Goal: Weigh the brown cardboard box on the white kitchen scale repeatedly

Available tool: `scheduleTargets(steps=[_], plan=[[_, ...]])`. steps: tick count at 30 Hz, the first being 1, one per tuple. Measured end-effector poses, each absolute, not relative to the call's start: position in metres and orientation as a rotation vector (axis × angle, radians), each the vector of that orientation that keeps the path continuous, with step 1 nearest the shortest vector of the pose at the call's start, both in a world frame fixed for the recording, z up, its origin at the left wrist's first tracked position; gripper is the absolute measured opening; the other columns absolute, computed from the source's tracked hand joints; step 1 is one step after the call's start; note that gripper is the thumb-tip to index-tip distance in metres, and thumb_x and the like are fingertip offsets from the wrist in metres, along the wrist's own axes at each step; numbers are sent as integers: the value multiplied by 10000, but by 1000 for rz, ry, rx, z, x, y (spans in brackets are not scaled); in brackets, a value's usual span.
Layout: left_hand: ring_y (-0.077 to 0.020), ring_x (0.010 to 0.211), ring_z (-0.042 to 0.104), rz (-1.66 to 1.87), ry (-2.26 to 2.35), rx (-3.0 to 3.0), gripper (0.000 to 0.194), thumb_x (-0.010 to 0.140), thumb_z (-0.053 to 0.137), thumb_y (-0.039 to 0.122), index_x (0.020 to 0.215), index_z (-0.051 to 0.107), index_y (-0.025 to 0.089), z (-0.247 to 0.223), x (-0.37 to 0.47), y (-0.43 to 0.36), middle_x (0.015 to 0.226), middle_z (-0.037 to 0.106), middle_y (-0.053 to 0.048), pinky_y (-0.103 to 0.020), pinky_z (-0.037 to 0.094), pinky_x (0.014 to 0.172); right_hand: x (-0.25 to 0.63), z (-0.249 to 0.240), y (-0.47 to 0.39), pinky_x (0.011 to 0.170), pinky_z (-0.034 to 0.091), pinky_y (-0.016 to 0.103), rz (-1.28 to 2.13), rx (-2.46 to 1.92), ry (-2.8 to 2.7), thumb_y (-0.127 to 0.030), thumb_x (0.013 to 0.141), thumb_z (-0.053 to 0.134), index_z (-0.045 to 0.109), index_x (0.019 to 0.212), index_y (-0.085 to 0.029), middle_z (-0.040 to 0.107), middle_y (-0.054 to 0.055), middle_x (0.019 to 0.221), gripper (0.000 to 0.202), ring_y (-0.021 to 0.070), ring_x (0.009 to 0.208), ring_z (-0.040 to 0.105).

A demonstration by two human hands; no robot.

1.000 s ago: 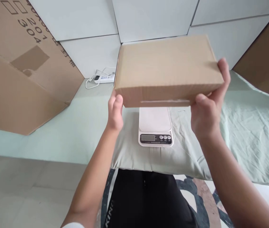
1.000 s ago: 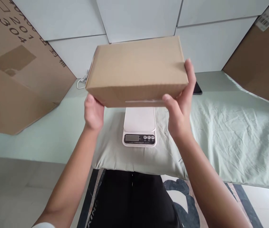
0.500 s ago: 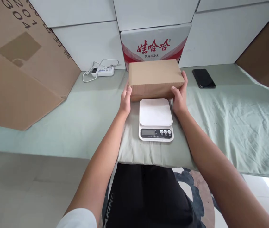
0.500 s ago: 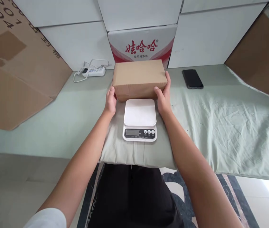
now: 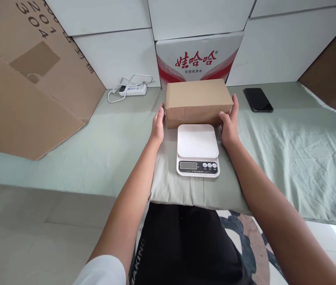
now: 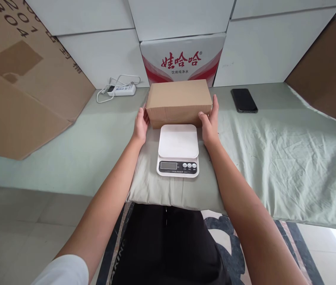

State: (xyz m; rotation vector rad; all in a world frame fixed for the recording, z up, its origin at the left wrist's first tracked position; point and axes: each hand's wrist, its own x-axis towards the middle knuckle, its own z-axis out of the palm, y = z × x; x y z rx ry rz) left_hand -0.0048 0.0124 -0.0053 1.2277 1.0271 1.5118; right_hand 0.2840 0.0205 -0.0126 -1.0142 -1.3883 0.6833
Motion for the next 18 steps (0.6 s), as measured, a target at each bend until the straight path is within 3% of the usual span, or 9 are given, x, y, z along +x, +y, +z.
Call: scheduleTargets(steps=[4, 8, 12, 18], plan=[[-336, 1736, 396, 1465, 936, 1317, 875, 928, 498, 946, 1455, 711, 282, -3, 0, 9, 1640, 689, -61, -482, 350, 1443, 277, -6, 15, 1471, 269, 604, 675, -1027, -1375, -734, 839, 641, 259, 1741, -338, 402, 66, 1831, 1057, 358, 1747, 320], [-347, 1691, 477, 1509, 928, 1354, 868, 901, 518, 964, 1396, 737, 286, 0, 3, 5, 1578, 732, -76, -490, 401, 1413, 273, -4, 14, 1476, 262, 594, 659, -967, -1360, -739, 841, 650, 300, 1717, -348, 414, 60, 1816, 1022, 341, 1745, 324], [-350, 1673, 499, 1580, 928, 1422, 852, 904, 535, 949, 1420, 712, 294, 7, 4, 1, 1551, 738, -90, -484, 412, 1397, 268, 4, 11, 1480, 253, 588, 576, -874, -1402, -807, 858, 629, 273, 1733, -366, 380, 54, 1830, 1042, 332, 1760, 295], [-383, 1563, 606, 1647, 1011, 1529, 979, 846, 550, 1000, 1527, 632, 301, 21, 3, -19, 1487, 756, -121, -511, 458, 1341, 264, 33, -15, 1477, 258, 606, 487, -895, -1467, -1010, 774, 573, 231, 1762, -410, 323, 37, 1858, 1206, 374, 1775, 261]])
